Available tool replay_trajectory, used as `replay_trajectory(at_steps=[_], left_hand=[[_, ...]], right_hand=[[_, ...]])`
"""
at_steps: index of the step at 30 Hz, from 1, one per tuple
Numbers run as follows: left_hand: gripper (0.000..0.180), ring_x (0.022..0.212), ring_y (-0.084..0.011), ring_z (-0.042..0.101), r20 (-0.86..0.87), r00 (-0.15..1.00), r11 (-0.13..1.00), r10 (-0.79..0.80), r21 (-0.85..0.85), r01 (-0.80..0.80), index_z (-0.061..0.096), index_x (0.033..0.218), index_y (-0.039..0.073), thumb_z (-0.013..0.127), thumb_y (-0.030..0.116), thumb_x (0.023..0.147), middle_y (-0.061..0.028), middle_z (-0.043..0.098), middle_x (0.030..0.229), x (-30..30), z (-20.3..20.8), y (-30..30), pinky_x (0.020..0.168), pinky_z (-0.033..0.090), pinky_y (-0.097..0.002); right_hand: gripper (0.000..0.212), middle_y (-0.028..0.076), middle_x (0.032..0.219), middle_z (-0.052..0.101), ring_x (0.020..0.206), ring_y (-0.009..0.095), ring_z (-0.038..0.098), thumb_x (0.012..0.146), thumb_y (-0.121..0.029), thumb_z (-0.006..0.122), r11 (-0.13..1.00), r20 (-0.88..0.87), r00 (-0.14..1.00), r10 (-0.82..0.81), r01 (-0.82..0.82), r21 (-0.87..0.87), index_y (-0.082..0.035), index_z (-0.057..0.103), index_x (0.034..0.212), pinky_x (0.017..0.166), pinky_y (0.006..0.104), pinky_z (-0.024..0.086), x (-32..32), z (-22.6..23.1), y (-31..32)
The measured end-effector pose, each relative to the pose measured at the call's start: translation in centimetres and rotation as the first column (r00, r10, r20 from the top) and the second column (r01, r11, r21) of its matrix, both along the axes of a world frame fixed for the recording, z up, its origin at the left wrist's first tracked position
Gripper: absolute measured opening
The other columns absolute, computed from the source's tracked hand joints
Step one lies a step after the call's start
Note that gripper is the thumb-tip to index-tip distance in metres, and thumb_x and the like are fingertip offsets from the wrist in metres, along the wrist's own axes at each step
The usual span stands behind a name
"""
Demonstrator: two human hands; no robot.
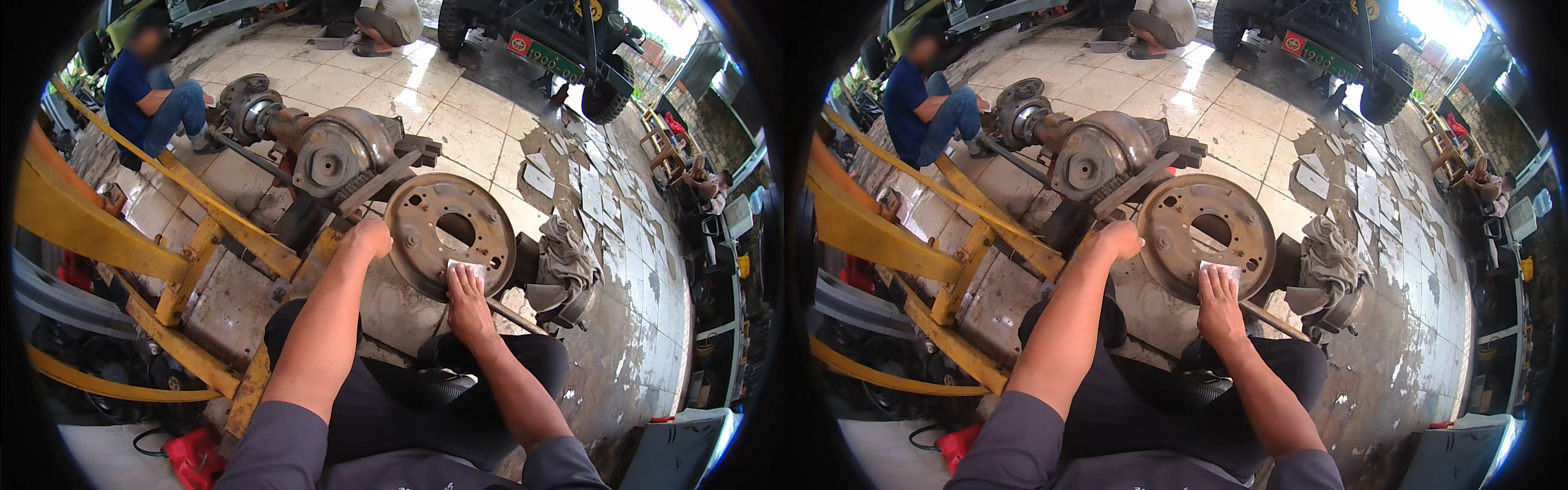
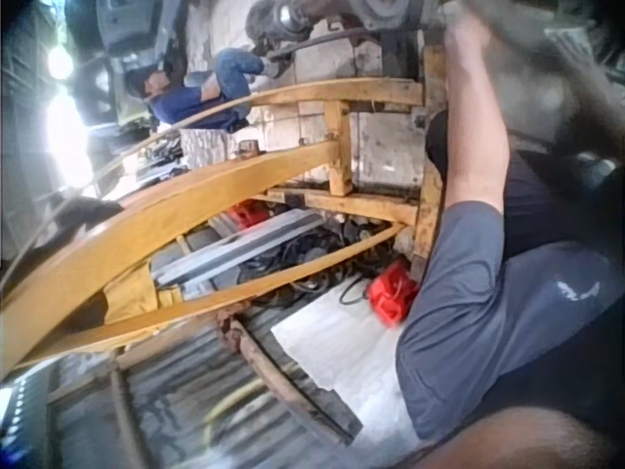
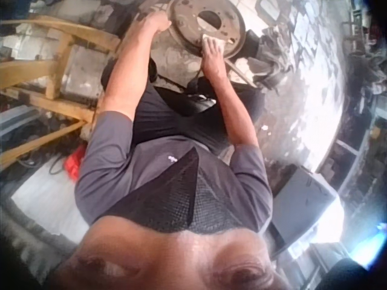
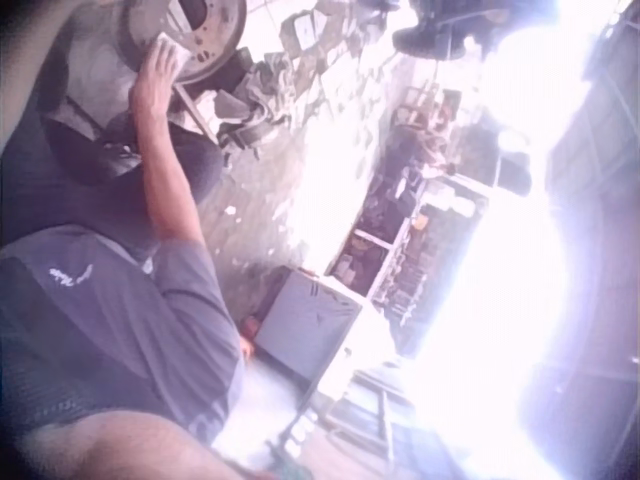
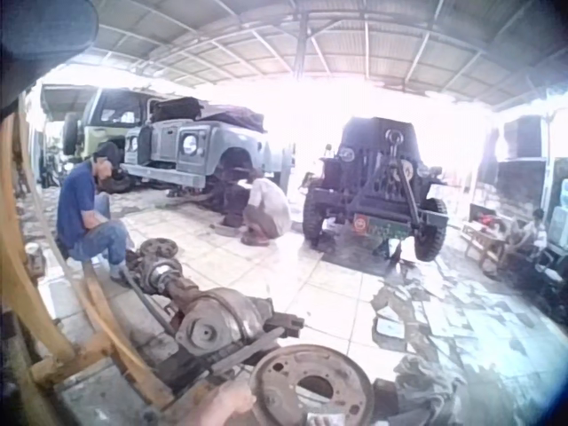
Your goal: The person scrubs a circular metal brake drum with a sanding block and wipes it with a cloth. The person repeatedly scrubs and wipes the surface to remove rust and debris.
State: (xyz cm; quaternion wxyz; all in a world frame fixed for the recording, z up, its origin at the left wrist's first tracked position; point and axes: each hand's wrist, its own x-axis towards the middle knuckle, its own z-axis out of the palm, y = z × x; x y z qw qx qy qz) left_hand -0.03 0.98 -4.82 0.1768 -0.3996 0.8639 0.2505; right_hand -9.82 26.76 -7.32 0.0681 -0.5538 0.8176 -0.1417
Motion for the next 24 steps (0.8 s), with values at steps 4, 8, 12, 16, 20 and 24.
replay_trajectory(at_steps=[4, 8, 12, 16, 20, 24], left_hand=[[0.035, 0.109, -0.0383, 0.063, -0.024, 0.999, 0.999, -0.045, 0.003, 0.045, 0.071, 0.109, 0.002, 0.061, 0.032, 0.093, -0.0201, 0.067, 0.118, 0.2, 0.0, -0.3, 0.092, 0.052, -0.0463], [0.034, 0.109, -0.0373, 0.064, -0.009, 0.998, 0.997, -0.068, -0.024, 0.068, 0.072, 0.109, 0.003, 0.061, 0.032, 0.093, -0.0189, 0.067, 0.117, 0.3, 0.0, -0.2, 0.093, 0.052, -0.0451], [0.031, 0.107, -0.0367, 0.064, -0.055, 0.998, 1.0, -0.013, -0.002, 0.013, 0.072, 0.107, 0.005, 0.062, 0.03, 0.092, -0.018, 0.068, 0.115, 0.4, 0.0, -0.3, 0.092, 0.053, -0.0441], [0.033, 0.107, -0.0374, 0.064, -0.002, 0.996, 0.995, -0.089, -0.042, 0.089, 0.072, 0.106, 0.002, 0.06, 0.031, 0.094, -0.0201, 0.068, 0.113, 0.1, 0.0, 0.0, 0.092, 0.052, -0.0447], [0.033, 0.107, -0.0372, 0.064, -0.039, 0.998, 0.999, -0.046, -0.013, 0.046, 0.072, 0.105, 0.002, 0.06, 0.029, 0.092, -0.021, 0.068, 0.113, 0.0, -0.4, 0.1, 0.092, 0.052, -0.0445], [0.026, 0.106, -0.0369, 0.066, -0.033, 0.999, 0.999, -0.024, -0.022, 0.024, 0.073, 0.106, 0.003, 0.063, 0.02, 0.088, -0.0203, 0.068, 0.113, 0.1, -1.1, -0.3, 0.089, 0.054, -0.044]], right_hand=[[0.049, 0.025, 0.151, 0.036, 0.144, 0.042, 0.028, 0.095, -0.005, 0.049, 1.0, -0.019, 1.0, -0.008, 0.007, -0.02, 0.002, 0.04, 0.143, 0.116, 0.0531, 0.026, -0.7, -0.2, -0.6], [0.048, 0.026, 0.151, 0.038, 0.143, 0.042, 0.03, 0.095, -0.004, 0.048, 1.0, 0.001, 1.0, -0.013, 0.013, -0.011, 0.003, 0.041, 0.142, 0.116, 0.0523, 0.028, 0.1, 0.0, 0.0], [0.048, 0.026, 0.15, 0.038, 0.144, 0.042, 0.029, 0.095, -0.004, 0.049, 0.999, 0.001, 0.999, -0.032, 0.032, -0.019, 0.004, 0.041, 0.142, 0.116, 0.0514, 0.028, -0.5, 0.4, -0.7], [0.047, 0.025, 0.15, 0.038, 0.143, 0.041, 0.031, 0.097, -0.008, 0.046, 1.0, -0.011, 1.0, -0.014, 0.014, 0.002, 0.004, 0.041, 0.142, 0.116, 0.0525, 0.027, -0.1, 0.3, 0.1], [0.048, 0.025, 0.151, 0.037, 0.143, 0.042, 0.031, 0.097, -0.008, 0.046, 0.999, -0.025, 0.999, -0.039, 0.039, 0.006, 0.004, 0.04, 0.143, 0.116, 0.0524, 0.026, -0.6, 0.4, -0.4], [0.048, 0.025, 0.151, 0.037, 0.143, 0.041, 0.031, 0.096, -0.007, 0.046, 1.0, -0.011, 1.0, -0.029, 0.029, -0.003, 0.004, 0.04, 0.143, 0.117, 0.0525, 0.026, -0.1, 0.0, -0.3]])
